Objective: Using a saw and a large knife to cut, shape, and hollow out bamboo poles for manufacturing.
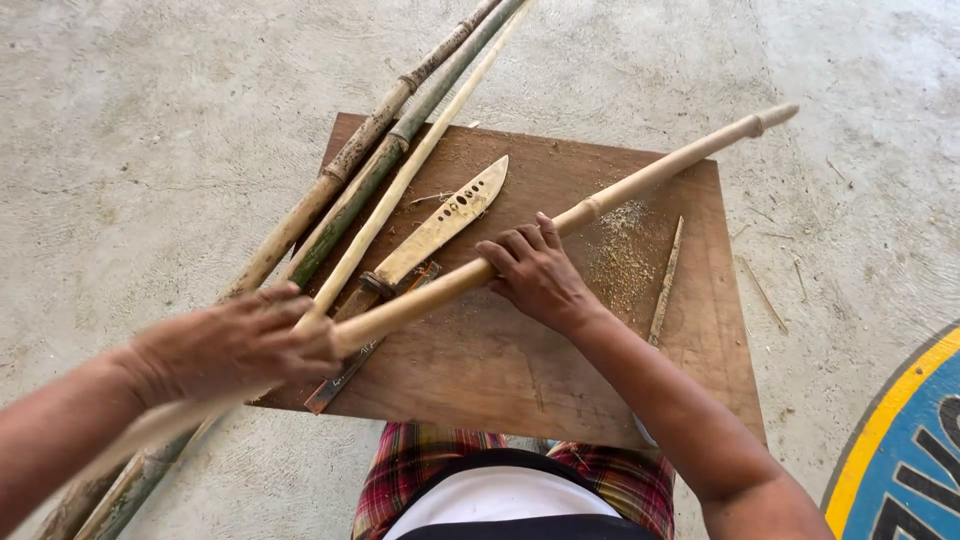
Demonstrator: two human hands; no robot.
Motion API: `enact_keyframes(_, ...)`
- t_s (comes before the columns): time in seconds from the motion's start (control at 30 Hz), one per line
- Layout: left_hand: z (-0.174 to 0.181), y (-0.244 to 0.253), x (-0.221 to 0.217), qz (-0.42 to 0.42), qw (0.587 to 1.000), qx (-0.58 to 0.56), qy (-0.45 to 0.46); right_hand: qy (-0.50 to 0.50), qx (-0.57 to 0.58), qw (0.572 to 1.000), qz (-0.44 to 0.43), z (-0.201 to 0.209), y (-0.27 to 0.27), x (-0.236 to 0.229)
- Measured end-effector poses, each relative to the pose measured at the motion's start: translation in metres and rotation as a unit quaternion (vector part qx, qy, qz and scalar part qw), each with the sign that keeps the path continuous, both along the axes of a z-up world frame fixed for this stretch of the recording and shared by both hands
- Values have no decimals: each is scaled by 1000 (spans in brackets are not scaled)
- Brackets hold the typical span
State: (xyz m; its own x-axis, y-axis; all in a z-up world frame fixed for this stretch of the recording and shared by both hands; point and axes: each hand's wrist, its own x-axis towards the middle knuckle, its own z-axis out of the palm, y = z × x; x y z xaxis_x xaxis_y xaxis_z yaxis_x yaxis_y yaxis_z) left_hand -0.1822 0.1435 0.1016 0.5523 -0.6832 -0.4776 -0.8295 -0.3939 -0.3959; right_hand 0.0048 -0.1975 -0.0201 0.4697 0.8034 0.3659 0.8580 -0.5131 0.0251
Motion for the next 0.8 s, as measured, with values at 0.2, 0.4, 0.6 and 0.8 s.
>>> enact_keyframes(0.2,19,84,29,-59,954,31,-292,28,64,998,11,15,57,10)
enact_keyframes(0.4,-11,-5,50,303,928,-100,-193,186,-41,982,-12,27,115,-5)
enact_keyframes(0.6,-99,8,76,312,883,-280,-211,62,122,991,-6,3,108,-15)
enact_keyframes(0.8,-95,12,87,328,849,-360,-206,74,108,987,-93,50,-9,-51)
